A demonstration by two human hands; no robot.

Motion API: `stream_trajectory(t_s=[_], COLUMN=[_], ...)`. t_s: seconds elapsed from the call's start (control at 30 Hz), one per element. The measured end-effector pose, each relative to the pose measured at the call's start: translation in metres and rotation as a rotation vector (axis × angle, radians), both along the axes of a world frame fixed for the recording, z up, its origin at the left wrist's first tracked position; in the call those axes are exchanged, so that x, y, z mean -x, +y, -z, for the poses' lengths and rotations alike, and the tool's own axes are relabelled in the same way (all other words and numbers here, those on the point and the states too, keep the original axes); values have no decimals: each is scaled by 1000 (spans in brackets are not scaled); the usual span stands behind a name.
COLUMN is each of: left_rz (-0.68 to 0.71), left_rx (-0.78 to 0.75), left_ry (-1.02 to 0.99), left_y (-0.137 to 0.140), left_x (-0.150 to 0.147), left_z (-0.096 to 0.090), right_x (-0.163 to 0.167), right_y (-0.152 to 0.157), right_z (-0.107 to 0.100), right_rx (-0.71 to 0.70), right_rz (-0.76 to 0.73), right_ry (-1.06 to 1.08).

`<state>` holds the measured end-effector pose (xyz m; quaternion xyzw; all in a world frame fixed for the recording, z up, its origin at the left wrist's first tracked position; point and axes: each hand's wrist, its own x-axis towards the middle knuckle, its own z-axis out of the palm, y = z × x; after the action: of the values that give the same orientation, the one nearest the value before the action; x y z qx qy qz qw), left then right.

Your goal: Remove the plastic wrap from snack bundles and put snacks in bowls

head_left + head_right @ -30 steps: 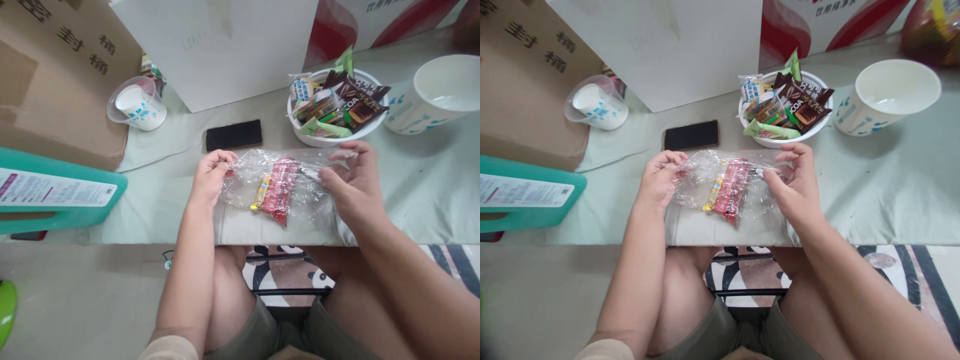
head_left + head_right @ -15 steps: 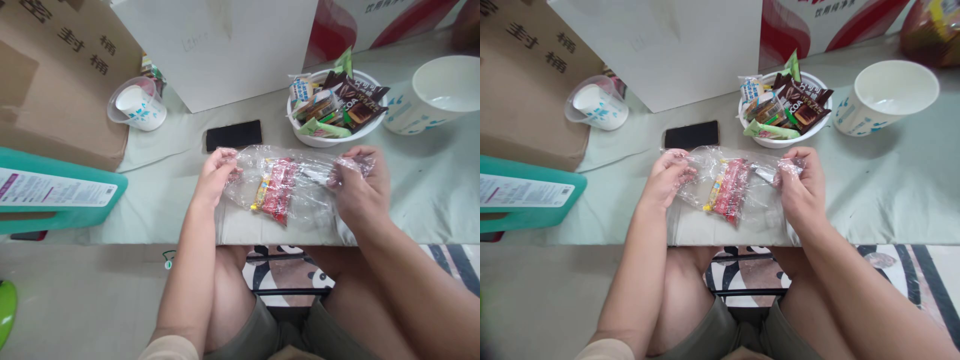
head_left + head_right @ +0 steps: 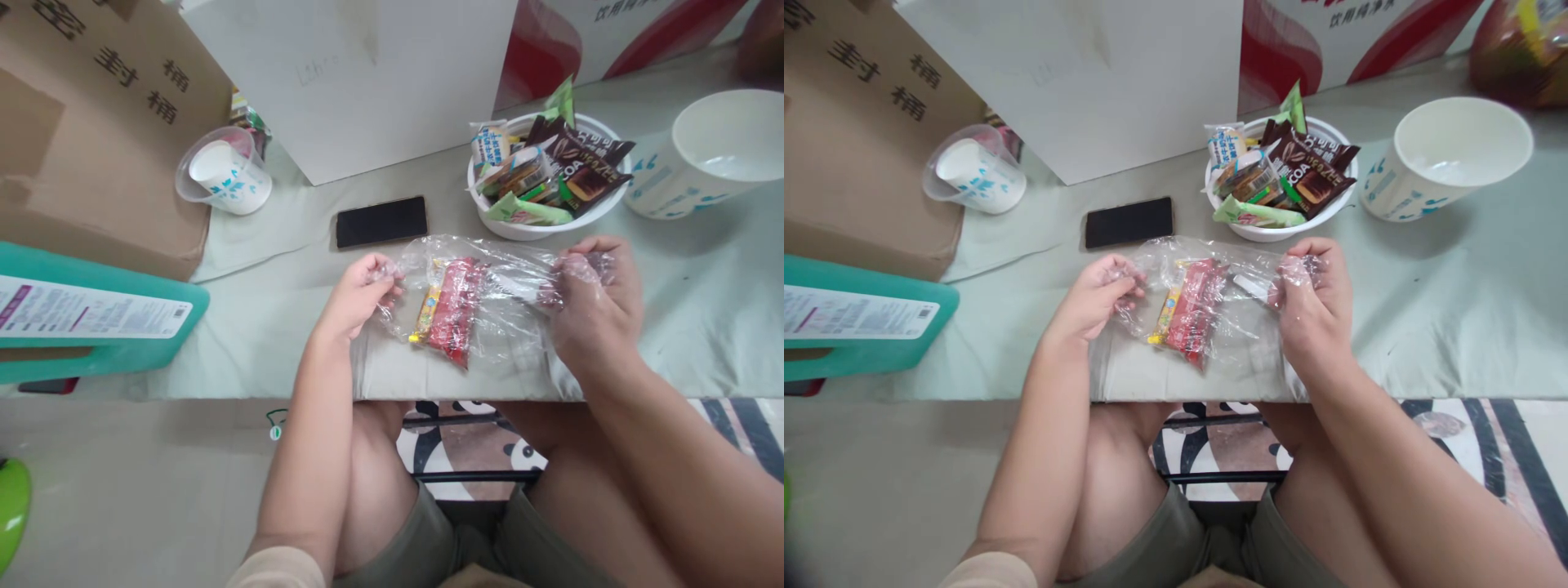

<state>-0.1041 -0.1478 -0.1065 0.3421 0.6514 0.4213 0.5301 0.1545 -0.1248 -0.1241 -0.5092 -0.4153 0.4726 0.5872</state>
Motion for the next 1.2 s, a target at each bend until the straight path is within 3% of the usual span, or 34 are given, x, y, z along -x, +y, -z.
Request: stream_trajectory(t_s=[0.2, 0.53, 0.7, 0.93, 1.2], left_rz=[-75, -125, -139, -140, -225], left_rx=[-2, -33, -95, -161, -190], left_ry=[32, 255, 160, -11, -121], left_y=[0, 4, 6, 4, 5], left_x=[1, 1, 0, 3, 3], left_z=[-2, 4, -1, -4, -7], right_x=[-2, 2, 0, -2, 3], right_y=[0, -3, -2, -3, -3], right_z=[1, 0, 3, 0, -15], right_rx=[-25, -8, -21, 122, 182], right_rz=[12, 31, 7, -156, -162], right_ry=[8, -105, -21, -43, -20])
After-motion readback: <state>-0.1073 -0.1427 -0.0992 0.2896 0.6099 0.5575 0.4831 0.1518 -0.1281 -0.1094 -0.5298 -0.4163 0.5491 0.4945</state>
